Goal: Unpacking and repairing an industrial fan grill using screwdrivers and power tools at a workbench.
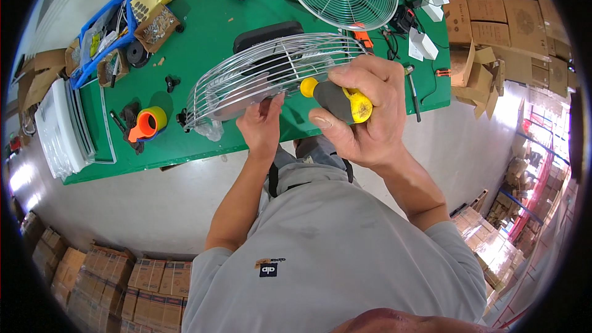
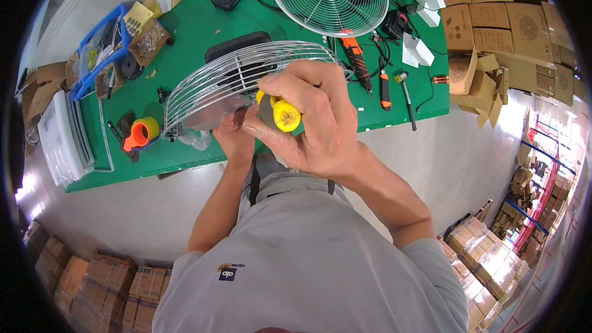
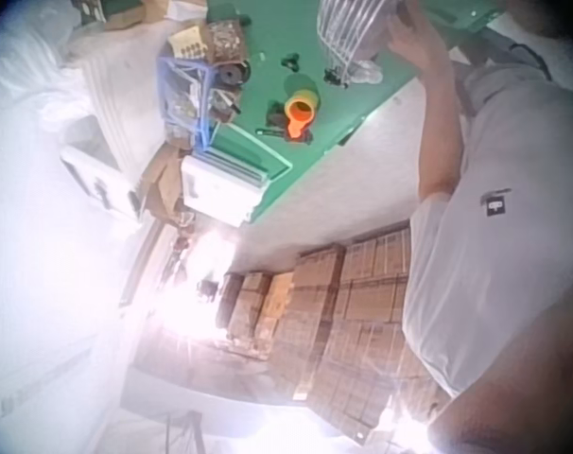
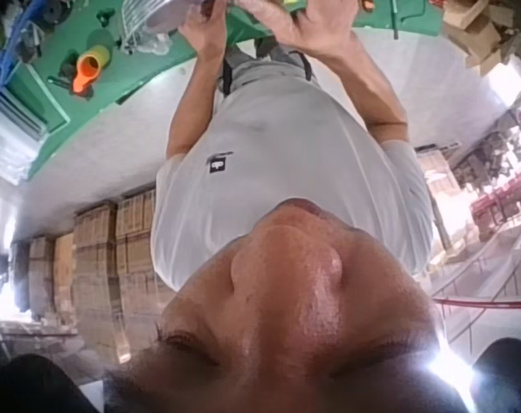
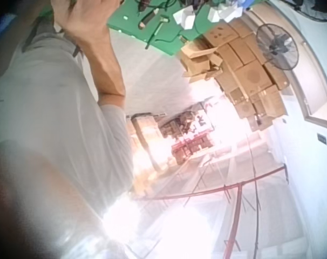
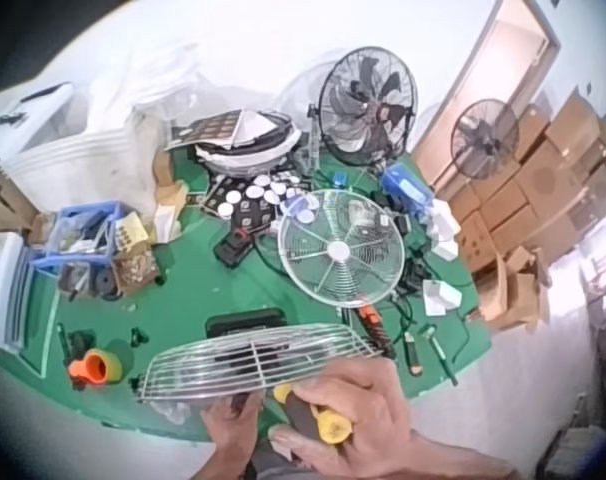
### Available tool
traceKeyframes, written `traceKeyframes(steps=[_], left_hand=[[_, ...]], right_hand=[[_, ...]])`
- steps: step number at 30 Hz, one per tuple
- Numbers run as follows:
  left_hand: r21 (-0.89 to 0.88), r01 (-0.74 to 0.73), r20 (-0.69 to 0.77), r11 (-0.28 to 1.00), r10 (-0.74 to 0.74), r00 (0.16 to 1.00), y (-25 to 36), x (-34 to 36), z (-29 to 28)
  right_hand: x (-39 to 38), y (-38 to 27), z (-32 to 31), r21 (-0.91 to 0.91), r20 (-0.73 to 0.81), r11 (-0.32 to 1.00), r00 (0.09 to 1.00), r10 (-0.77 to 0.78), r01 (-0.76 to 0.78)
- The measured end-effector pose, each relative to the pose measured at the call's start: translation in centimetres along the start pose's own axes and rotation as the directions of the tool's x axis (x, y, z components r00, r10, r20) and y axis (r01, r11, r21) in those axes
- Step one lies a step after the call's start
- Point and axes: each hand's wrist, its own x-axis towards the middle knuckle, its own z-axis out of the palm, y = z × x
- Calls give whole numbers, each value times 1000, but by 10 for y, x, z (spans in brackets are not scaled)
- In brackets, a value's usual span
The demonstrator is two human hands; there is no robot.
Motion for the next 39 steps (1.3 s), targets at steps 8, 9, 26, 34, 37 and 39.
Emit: traceKeyframes(steps=[8, 9, 26, 34, 37, 39], left_hand=[[81, 6, -18, 997, -4, 1000, 6, 2, 0], [81, 7, -19, 997, -6, 1000, 5, 2, 1], [0, -82, -48, 997, 82, 995, 1, 3, 3], [31, -81, -38, 996, 82, 996, 1, 3, 2], [44, -59, -27, 997, 61, 998, -1, 2, 0], [48, -46, -27, 998, 48, 999, -2, 2, 0]], right_hand=[[0, 0, 3, 26, -35, 999, 999, -21, 22], [-1, 0, 3, 21, -33, 1000, 999, -18, 19], [-1, 2, 4, 55, -18, 998, 1000, 2, -1], [-2, -1, 2, 70, -14, 997, 1000, 12, -11], [-3, 0, 2, 62, -25, 998, 1000, 4, -3], [-4, -1, 2, 57, -25, 998, 1000, 9, -8]])
